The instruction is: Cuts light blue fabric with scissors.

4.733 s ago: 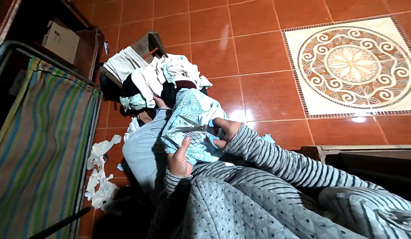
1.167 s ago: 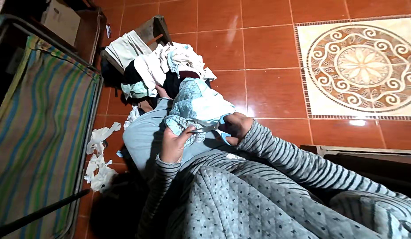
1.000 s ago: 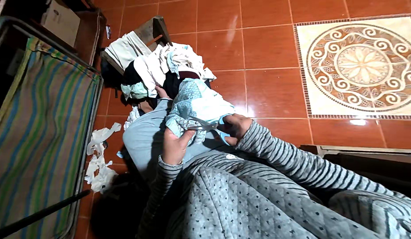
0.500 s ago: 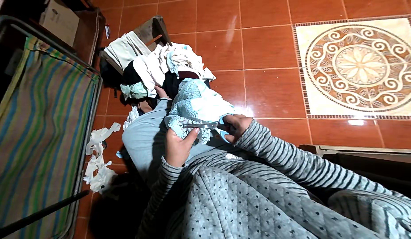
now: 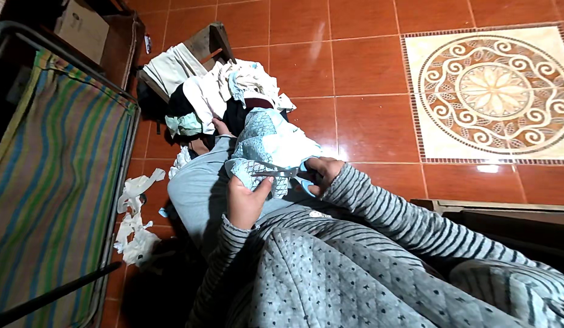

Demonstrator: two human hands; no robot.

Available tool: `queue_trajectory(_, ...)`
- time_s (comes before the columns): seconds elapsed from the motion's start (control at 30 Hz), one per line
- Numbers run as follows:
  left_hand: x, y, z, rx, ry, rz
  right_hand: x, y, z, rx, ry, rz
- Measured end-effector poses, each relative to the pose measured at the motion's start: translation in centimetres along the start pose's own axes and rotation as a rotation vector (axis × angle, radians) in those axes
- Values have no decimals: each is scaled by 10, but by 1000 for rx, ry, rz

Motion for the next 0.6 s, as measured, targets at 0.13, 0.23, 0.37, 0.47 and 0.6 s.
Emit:
queue_trajectory(0.13,0,0,1,-32,-3,-23,1,2,2,24,-20,6)
queue_trajectory(0.23,0,-1,1,-83,19,-87,0,4,5,38,7,-46)
queue_trajectory(0.37,1,-2,1,-192,36,-179,-2,-1,5,135,23,-25)
queue_trajectory(0.47,4,0,-7,-369,71,-314,-1,1,0,283,208,-85)
queue_trajectory(0.6,10,6,-19,-588,122,-504,8,3,-10,225,439,-282)
Point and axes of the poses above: each hand's wrist, its own x-axis towards the middle knuckle, its own z-axis out of the palm, y = z × x, the point moved 6 cm from there along x, towards the middle knuckle, and after that the axes turned 3 degrees about x, right-handed, at the moved point
